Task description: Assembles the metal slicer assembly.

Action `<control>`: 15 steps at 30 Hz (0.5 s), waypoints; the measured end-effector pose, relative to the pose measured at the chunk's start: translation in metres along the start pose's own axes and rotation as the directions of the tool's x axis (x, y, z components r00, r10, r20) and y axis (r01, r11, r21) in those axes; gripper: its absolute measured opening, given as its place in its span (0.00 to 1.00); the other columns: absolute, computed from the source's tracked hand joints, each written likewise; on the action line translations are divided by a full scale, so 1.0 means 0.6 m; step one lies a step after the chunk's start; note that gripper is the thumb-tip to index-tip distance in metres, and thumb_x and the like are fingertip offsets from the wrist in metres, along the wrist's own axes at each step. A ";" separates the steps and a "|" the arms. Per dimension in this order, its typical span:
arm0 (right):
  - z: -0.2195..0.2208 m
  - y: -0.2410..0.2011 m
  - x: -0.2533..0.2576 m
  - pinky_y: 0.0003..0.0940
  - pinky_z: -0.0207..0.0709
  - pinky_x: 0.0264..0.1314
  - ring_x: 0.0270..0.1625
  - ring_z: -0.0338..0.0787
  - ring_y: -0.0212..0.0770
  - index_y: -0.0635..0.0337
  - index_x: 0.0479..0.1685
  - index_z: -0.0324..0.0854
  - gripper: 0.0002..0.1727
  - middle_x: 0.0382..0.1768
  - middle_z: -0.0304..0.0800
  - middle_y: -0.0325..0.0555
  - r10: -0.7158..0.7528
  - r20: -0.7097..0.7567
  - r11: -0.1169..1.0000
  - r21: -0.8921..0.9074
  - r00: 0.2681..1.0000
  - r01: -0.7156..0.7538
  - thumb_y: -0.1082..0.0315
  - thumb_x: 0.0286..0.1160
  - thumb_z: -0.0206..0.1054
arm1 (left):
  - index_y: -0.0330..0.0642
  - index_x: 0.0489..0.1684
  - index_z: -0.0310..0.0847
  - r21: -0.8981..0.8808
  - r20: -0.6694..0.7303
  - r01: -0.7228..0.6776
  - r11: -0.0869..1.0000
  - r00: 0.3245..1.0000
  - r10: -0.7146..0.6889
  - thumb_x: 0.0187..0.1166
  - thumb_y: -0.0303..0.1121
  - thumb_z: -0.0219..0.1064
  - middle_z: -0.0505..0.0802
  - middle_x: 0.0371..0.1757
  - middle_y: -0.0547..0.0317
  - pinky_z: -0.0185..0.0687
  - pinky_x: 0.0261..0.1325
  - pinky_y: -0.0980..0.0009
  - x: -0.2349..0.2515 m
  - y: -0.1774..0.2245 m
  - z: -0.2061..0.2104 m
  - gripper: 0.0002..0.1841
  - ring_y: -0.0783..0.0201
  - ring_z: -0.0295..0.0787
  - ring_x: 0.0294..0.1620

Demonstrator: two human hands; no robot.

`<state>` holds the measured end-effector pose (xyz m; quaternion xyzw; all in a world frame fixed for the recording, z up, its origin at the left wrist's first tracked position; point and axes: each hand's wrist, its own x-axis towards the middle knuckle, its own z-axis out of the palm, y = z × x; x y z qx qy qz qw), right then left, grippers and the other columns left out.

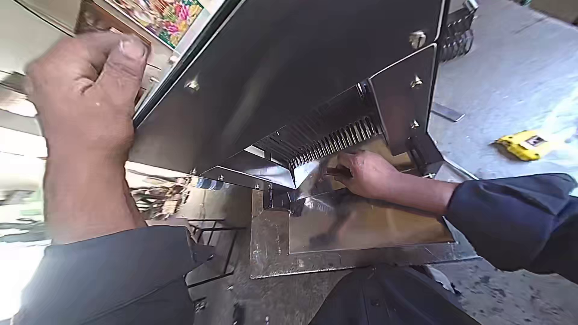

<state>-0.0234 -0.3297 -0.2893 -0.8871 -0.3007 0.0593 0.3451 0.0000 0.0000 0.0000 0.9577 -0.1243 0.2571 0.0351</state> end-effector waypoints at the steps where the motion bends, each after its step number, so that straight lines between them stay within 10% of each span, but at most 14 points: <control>1: 0.001 0.004 -0.002 0.53 0.83 0.53 0.52 0.90 0.49 0.54 0.46 0.85 0.12 0.46 0.89 0.47 0.013 0.053 1.000 0.020 0.998 -0.014 0.54 0.80 0.68 | 0.56 0.70 0.83 -0.066 0.061 0.041 0.997 0.997 -0.037 0.89 0.62 0.52 0.91 0.61 0.57 0.81 0.68 0.55 -0.002 0.013 0.001 0.27 0.64 0.88 0.62; 8: 0.007 0.019 -0.003 0.52 0.82 0.52 0.50 0.90 0.50 0.57 0.41 0.85 0.13 0.43 0.88 0.48 -0.059 -0.048 0.970 0.232 0.997 0.069 0.56 0.80 0.65 | 0.46 0.65 0.86 -0.032 0.082 0.096 0.995 0.992 -0.093 0.91 0.57 0.52 0.92 0.60 0.54 0.80 0.71 0.59 -0.005 0.064 -0.003 0.27 0.68 0.88 0.63; 15: -0.026 -0.028 0.030 0.50 0.80 0.26 0.28 0.88 0.46 0.56 0.34 0.83 0.12 0.25 0.85 0.44 0.010 -0.481 0.945 0.293 0.877 0.149 0.58 0.80 0.65 | 0.43 0.59 0.87 0.010 0.088 0.122 0.993 0.989 -0.122 0.90 0.56 0.53 0.90 0.57 0.54 0.78 0.69 0.60 -0.006 0.064 -0.005 0.26 0.69 0.86 0.61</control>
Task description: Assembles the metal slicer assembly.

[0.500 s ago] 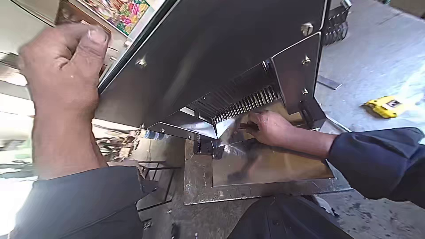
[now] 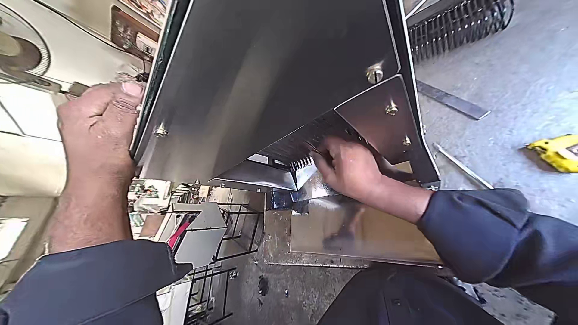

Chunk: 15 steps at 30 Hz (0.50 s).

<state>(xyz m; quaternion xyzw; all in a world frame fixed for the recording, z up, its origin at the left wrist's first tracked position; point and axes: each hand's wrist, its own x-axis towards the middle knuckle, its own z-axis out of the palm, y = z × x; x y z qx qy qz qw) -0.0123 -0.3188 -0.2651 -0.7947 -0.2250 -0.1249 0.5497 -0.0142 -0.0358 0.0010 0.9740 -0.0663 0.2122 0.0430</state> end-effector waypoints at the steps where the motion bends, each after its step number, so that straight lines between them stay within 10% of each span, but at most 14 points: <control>1: 0.008 -0.013 0.011 0.48 0.80 0.25 0.27 0.88 0.46 0.57 0.33 0.83 0.11 0.24 0.84 0.44 -0.074 -0.089 0.997 -0.011 0.993 0.073 0.59 0.79 0.65 | 0.43 0.59 0.87 0.003 -0.001 0.000 1.000 1.000 0.000 0.90 0.57 0.52 0.91 0.56 0.53 0.78 0.69 0.60 0.000 -0.001 -0.001 0.27 0.68 0.86 0.61; 4: 0.032 -0.027 0.038 0.42 0.81 0.26 0.29 0.89 0.46 0.59 0.34 0.84 0.08 0.27 0.85 0.46 -0.233 -0.265 0.972 -0.095 0.936 0.215 0.64 0.74 0.67 | 0.47 0.62 0.88 0.021 -0.017 0.015 1.000 1.000 -0.015 0.91 0.59 0.49 0.92 0.57 0.52 0.80 0.69 0.56 -0.001 -0.003 0.001 0.29 0.63 0.88 0.61; 9: 0.044 0.007 0.027 0.48 0.86 0.34 0.37 0.92 0.52 0.60 0.42 0.84 0.09 0.37 0.87 0.53 -0.124 -0.075 0.981 -0.162 0.989 0.111 0.63 0.78 0.66 | 0.46 0.62 0.88 0.036 -0.027 0.000 0.999 1.000 0.001 0.92 0.57 0.47 0.92 0.55 0.52 0.80 0.65 0.57 -0.001 -0.012 0.002 0.28 0.63 0.89 0.57; 15: 0.054 -0.024 0.052 0.46 0.86 0.37 0.38 0.92 0.49 0.60 0.39 0.86 0.07 0.35 0.88 0.51 -0.140 -0.172 0.989 -0.070 0.975 0.130 0.66 0.75 0.68 | 0.48 0.61 0.89 0.047 -0.044 -0.023 0.999 0.999 0.025 0.92 0.58 0.48 0.93 0.54 0.53 0.83 0.64 0.57 0.002 -0.015 0.001 0.28 0.64 0.90 0.56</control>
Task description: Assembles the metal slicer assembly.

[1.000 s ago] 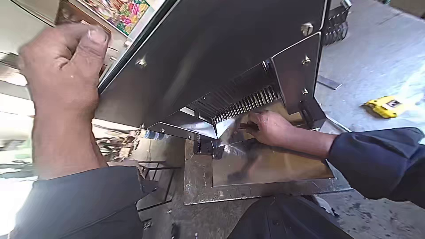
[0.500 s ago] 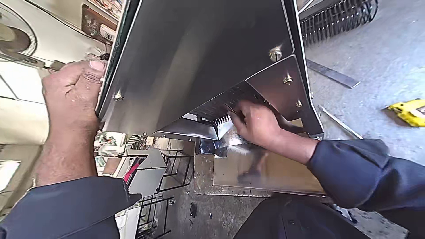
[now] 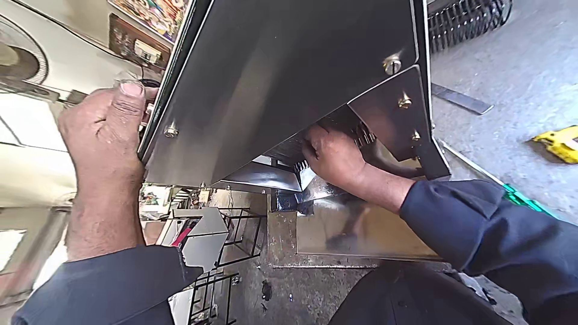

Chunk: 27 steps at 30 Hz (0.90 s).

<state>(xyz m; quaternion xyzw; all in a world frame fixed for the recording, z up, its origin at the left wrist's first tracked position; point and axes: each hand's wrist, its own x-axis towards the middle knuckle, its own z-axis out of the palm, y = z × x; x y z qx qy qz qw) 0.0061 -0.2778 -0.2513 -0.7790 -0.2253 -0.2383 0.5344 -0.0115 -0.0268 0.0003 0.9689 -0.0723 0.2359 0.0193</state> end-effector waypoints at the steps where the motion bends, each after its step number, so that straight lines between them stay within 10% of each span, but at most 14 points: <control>1: 0.003 -0.004 0.003 0.44 0.85 0.35 0.37 0.91 0.48 0.60 0.38 0.87 0.06 0.34 0.87 0.50 -0.013 -0.025 1.000 0.001 1.000 0.013 0.66 0.75 0.68 | 0.49 0.60 0.89 0.005 -0.011 -0.004 1.000 1.000 0.004 0.92 0.57 0.48 0.93 0.54 0.54 0.83 0.64 0.58 -0.001 -0.001 0.000 0.27 0.64 0.90 0.56; 6: 0.000 0.032 -0.048 0.54 0.87 0.38 0.41 0.93 0.55 0.60 0.40 0.85 0.07 0.43 0.89 0.55 0.181 0.208 0.980 -0.125 0.961 -0.158 0.65 0.76 0.69 | 0.45 0.58 0.88 0.017 -0.008 -0.014 1.000 1.000 0.014 0.92 0.58 0.48 0.92 0.53 0.52 0.81 0.64 0.55 -0.003 -0.012 0.001 0.28 0.62 0.89 0.57; 12: 0.008 -0.019 0.000 0.44 0.82 0.29 0.29 0.89 0.46 0.60 0.30 0.84 0.06 0.25 0.85 0.47 0.061 -0.068 0.995 0.084 0.996 -0.055 0.68 0.71 0.69 | 0.48 0.59 0.89 -0.002 -0.023 -0.020 1.000 1.000 0.020 0.92 0.58 0.50 0.93 0.54 0.54 0.84 0.64 0.55 -0.003 -0.021 0.000 0.27 0.62 0.91 0.56; 17: 0.001 0.030 -0.057 0.52 0.86 0.41 0.41 0.91 0.52 0.61 0.36 0.84 0.06 0.43 0.87 0.53 0.263 0.220 0.965 -0.064 0.939 -0.256 0.67 0.75 0.69 | 0.45 0.58 0.89 -0.058 -0.016 -0.025 0.998 1.000 0.024 0.92 0.55 0.51 0.92 0.54 0.54 0.83 0.66 0.56 -0.002 -0.032 0.002 0.26 0.62 0.90 0.57; 22: 0.004 -0.012 -0.011 0.44 0.83 0.34 0.33 0.89 0.45 0.60 0.30 0.84 0.08 0.28 0.86 0.47 0.161 0.007 0.983 0.092 0.987 -0.161 0.67 0.73 0.69 | 0.48 0.58 0.90 -0.083 -0.050 -0.031 0.996 0.998 0.027 0.92 0.55 0.51 0.92 0.53 0.56 0.82 0.66 0.58 -0.005 -0.037 0.004 0.25 0.62 0.89 0.57; 27: 0.000 0.040 -0.061 0.54 0.87 0.46 0.43 0.92 0.51 0.60 0.39 0.86 0.06 0.41 0.89 0.52 0.341 0.238 0.939 -0.045 0.909 -0.340 0.67 0.75 0.72 | 0.49 0.57 0.89 -0.159 -0.042 0.024 0.987 0.999 -0.031 0.92 0.57 0.50 0.91 0.48 0.60 0.86 0.57 0.60 -0.003 -0.036 0.010 0.26 0.65 0.90 0.50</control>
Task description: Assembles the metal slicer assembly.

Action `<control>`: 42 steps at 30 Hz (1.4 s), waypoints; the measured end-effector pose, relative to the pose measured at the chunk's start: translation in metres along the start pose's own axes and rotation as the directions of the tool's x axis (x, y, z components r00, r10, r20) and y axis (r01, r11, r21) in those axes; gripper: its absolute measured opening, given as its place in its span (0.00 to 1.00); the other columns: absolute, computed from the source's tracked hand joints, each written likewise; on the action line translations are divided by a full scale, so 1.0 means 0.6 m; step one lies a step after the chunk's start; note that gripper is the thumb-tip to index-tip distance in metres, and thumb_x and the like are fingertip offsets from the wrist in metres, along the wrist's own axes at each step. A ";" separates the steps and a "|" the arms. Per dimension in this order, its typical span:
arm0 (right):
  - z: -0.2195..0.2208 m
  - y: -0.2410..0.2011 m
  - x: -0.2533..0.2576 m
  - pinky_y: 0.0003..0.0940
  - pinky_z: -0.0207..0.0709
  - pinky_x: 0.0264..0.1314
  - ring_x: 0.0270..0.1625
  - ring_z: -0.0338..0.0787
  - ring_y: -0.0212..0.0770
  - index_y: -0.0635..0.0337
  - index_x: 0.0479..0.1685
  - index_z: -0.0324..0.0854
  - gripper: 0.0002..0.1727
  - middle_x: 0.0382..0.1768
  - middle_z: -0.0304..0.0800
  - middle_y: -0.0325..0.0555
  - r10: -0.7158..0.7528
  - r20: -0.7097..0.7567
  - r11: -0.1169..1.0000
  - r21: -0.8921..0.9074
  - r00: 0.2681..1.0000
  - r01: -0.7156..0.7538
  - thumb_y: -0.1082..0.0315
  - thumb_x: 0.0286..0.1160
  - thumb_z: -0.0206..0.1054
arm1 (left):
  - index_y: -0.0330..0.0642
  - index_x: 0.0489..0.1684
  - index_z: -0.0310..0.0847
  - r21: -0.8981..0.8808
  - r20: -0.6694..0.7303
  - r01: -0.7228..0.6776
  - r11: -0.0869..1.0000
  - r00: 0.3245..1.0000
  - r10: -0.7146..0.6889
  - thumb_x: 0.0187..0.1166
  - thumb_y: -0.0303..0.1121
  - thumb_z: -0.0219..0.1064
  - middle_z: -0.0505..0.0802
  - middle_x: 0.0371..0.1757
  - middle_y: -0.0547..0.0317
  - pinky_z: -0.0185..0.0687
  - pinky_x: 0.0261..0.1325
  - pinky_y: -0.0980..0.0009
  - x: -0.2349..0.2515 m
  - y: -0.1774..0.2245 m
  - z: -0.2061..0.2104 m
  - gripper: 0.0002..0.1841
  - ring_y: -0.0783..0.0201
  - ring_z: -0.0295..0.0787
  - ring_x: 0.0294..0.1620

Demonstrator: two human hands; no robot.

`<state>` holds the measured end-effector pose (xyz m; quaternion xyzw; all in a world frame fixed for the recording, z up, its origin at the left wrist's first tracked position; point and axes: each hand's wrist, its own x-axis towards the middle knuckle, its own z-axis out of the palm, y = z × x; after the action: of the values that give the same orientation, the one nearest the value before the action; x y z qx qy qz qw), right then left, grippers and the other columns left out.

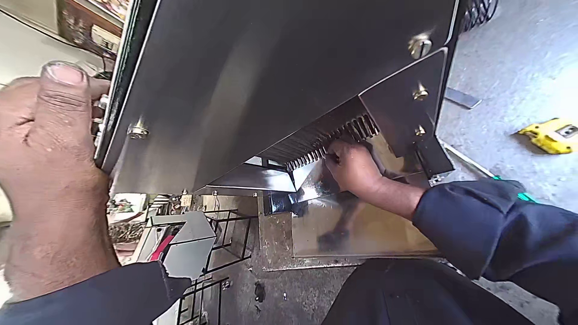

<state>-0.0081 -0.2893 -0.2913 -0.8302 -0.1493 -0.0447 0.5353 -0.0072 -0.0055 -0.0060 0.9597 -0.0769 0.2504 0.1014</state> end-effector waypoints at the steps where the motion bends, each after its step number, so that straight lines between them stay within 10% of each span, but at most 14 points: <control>1: 0.000 -0.006 0.002 0.52 0.87 0.44 0.41 0.91 0.50 0.61 0.36 0.87 0.06 0.39 0.89 0.52 -0.020 -0.034 0.999 0.028 0.999 0.021 0.67 0.74 0.72 | 0.49 0.58 0.89 -0.002 -0.003 -0.008 1.000 1.000 0.008 0.92 0.57 0.50 0.91 0.48 0.60 0.86 0.57 0.61 0.001 -0.001 0.000 0.26 0.65 0.90 0.50; 5: -0.011 -0.067 0.021 0.44 0.83 0.35 0.33 0.88 0.45 0.60 0.31 0.84 0.07 0.29 0.85 0.47 -0.146 -0.190 0.980 0.108 0.971 0.168 0.67 0.75 0.71 | 0.34 0.59 0.84 0.061 -0.208 -0.165 0.984 0.962 0.175 0.95 0.42 0.50 0.91 0.51 0.56 0.83 0.61 0.66 -0.037 0.015 -0.006 0.21 0.67 0.88 0.53; 8: -0.013 -0.016 0.009 0.54 0.86 0.47 0.43 0.92 0.52 0.61 0.40 0.87 0.08 0.39 0.91 0.53 -0.012 0.010 1.000 0.010 1.000 0.012 0.65 0.77 0.71 | 0.29 0.41 0.82 0.148 -0.515 -0.069 0.987 0.846 0.136 0.88 0.27 0.60 0.87 0.36 0.55 0.81 0.50 0.71 -0.152 0.135 0.065 0.09 0.70 0.85 0.40; 11: -0.011 -0.005 0.007 0.52 0.85 0.49 0.46 0.90 0.49 0.60 0.37 0.87 0.06 0.41 0.89 0.50 0.046 0.073 0.998 0.036 0.996 -0.049 0.66 0.76 0.71 | 0.42 0.52 0.85 0.225 -0.037 -0.339 0.914 0.934 0.356 0.86 0.34 0.61 0.92 0.38 0.55 0.83 0.47 0.65 -0.255 0.201 0.181 0.09 0.63 0.89 0.40; 16: 0.004 0.000 0.005 0.40 0.85 0.41 0.38 0.90 0.40 0.57 0.30 0.87 0.07 0.31 0.88 0.43 -0.124 -0.123 0.987 0.090 0.985 0.136 0.65 0.74 0.72 | 0.41 0.76 0.82 0.316 0.227 -0.304 0.899 0.944 0.239 0.78 0.31 0.63 0.94 0.31 0.48 0.85 0.26 0.58 -0.240 0.186 0.350 0.25 0.51 0.92 0.26; 22: 0.001 0.022 -0.010 0.50 0.87 0.47 0.45 0.93 0.51 0.58 0.39 0.88 0.06 0.38 0.92 0.51 -0.031 0.011 0.995 -0.097 0.999 0.032 0.65 0.72 0.72 | 0.37 0.54 0.93 0.335 0.272 -0.404 0.851 0.906 0.323 0.77 0.28 0.66 0.92 0.24 0.47 0.86 0.25 0.58 -0.229 0.180 0.395 0.13 0.49 0.92 0.23; 30: 0.017 0.010 0.001 0.41 0.84 0.33 0.32 0.90 0.43 0.56 0.30 0.87 0.07 0.26 0.87 0.44 -0.182 -0.182 0.983 -0.066 0.966 0.173 0.64 0.72 0.70 | 0.39 0.41 0.94 0.376 0.121 -0.522 0.765 0.847 0.519 0.81 0.28 0.65 0.93 0.28 0.49 0.81 0.24 0.62 -0.187 0.153 0.363 0.09 0.52 0.91 0.26; 35: 0.003 0.017 -0.003 0.50 0.86 0.47 0.44 0.93 0.50 0.57 0.40 0.89 0.08 0.37 0.92 0.50 0.004 0.010 0.995 -0.100 1.000 -0.003 0.63 0.76 0.69 | 0.38 0.38 0.94 0.358 0.185 -0.582 0.730 0.811 0.556 0.78 0.26 0.63 0.91 0.25 0.51 0.82 0.23 0.62 -0.194 0.151 0.394 0.11 0.53 0.90 0.23; 42: 0.020 0.006 0.000 0.42 0.85 0.35 0.33 0.91 0.42 0.55 0.29 0.89 0.07 0.26 0.89 0.44 -0.188 -0.215 0.981 0.015 0.958 0.195 0.64 0.71 0.71 | 0.37 0.40 0.93 0.372 0.213 -0.620 0.691 0.782 0.586 0.81 0.25 0.61 0.94 0.29 0.48 0.82 0.26 0.59 -0.169 0.158 0.333 0.11 0.50 0.92 0.27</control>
<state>-0.0082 -0.2796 -0.2995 -0.7926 -0.1717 -0.1820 0.5560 -0.0208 -0.1343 -0.2122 0.8881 -0.3354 0.2430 -0.1994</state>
